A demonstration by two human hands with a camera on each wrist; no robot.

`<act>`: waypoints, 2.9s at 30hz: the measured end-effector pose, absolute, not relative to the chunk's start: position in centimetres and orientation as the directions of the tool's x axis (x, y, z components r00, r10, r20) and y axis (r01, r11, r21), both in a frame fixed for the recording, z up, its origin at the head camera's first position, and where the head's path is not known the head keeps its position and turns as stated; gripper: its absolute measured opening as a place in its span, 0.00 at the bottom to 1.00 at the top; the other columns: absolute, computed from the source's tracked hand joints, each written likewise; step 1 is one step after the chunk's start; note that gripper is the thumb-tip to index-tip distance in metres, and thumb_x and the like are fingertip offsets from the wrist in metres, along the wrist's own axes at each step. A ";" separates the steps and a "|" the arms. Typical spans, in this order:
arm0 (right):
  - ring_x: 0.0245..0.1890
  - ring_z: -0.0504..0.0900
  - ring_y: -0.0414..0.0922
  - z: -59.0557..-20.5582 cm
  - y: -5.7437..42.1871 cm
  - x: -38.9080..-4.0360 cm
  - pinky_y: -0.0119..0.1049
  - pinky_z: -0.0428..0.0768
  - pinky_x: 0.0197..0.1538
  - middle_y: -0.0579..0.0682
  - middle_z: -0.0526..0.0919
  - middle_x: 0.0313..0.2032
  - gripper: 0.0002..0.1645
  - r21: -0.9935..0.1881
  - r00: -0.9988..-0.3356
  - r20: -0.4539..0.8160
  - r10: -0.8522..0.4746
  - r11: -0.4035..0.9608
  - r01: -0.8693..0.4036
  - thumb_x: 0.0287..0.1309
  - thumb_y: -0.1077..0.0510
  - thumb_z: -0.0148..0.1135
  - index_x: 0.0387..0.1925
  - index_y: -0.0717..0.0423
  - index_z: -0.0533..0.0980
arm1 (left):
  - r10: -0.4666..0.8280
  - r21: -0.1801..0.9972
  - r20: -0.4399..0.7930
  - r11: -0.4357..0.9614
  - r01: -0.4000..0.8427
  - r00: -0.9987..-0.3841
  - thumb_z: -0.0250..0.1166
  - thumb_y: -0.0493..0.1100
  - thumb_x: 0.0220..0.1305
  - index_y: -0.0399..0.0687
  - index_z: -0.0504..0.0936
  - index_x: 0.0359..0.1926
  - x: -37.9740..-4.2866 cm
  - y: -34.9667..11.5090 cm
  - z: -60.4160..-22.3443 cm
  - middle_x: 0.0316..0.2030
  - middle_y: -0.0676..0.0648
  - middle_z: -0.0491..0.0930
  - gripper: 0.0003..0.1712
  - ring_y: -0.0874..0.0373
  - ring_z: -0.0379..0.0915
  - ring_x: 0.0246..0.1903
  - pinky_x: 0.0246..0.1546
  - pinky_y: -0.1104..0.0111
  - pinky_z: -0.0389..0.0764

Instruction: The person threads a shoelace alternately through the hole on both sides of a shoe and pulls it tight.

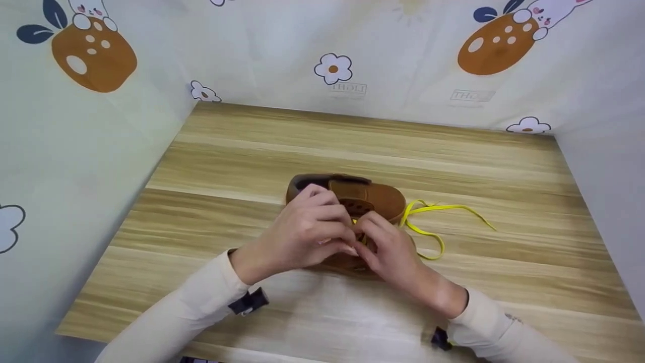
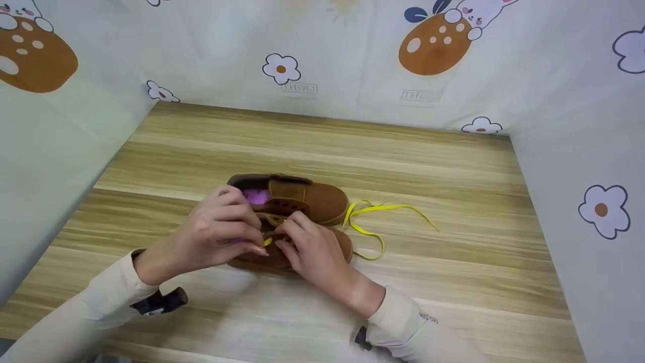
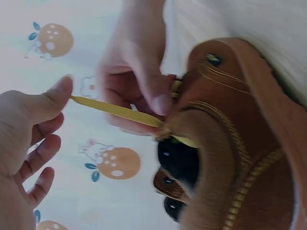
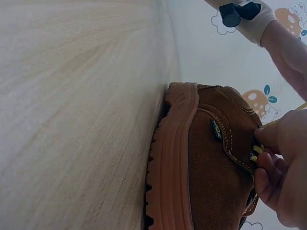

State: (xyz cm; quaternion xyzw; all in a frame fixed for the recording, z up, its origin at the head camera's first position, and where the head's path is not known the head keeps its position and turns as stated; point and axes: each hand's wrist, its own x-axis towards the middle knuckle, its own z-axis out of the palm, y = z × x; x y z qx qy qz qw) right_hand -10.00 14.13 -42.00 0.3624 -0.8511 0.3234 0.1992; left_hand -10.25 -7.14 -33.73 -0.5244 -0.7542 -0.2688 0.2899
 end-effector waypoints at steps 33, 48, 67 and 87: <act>0.28 0.76 0.38 -38.5 13.9 -8.9 0.25 0.74 0.32 0.53 0.83 0.28 0.12 -0.636 -0.628 0.679 -0.380 0.123 -0.762 0.56 0.74 0.63 0.39 0.59 0.83 | 0.701 0.431 0.175 0.577 0.694 -0.691 0.62 0.42 0.67 0.48 0.88 0.33 -12.4 -9.2 -34.3 0.28 0.52 0.86 0.09 0.62 0.79 0.27 0.34 0.67 0.82; 0.26 0.76 0.38 -38.6 14.4 -9.1 0.25 0.75 0.30 0.52 0.82 0.27 0.13 -0.636 -0.625 0.688 -0.370 0.108 -0.764 0.54 0.76 0.63 0.39 0.62 0.82 | 0.696 0.319 -0.212 0.713 0.625 -0.686 0.66 0.32 0.51 0.45 0.81 0.26 -13.5 -6.5 -37.4 0.28 0.46 0.84 0.05 0.52 0.80 0.30 0.37 0.57 0.83; 0.37 0.85 0.41 -37.2 13.1 -10.2 0.26 0.82 0.39 0.55 0.88 0.36 0.13 -0.669 -0.641 0.653 -0.403 0.090 -0.738 0.59 0.73 0.62 0.43 0.61 0.83 | 0.598 0.420 -0.039 0.737 0.530 -0.801 0.69 0.47 0.63 0.46 0.87 0.27 -13.6 -8.9 -32.1 0.24 0.50 0.85 0.12 0.63 0.70 0.20 0.25 0.71 0.72; 0.21 0.73 0.33 -36.2 11.1 -11.1 0.26 0.72 0.25 0.43 0.82 0.28 0.07 -0.512 -0.672 0.625 -0.397 0.442 -0.737 0.59 0.55 0.69 0.34 0.52 0.79 | 0.383 0.590 0.267 0.660 0.465 -0.884 0.72 0.54 0.58 0.49 0.84 0.25 -13.5 -8.6 -30.5 0.26 0.52 0.85 0.15 0.61 0.78 0.26 0.31 0.68 0.78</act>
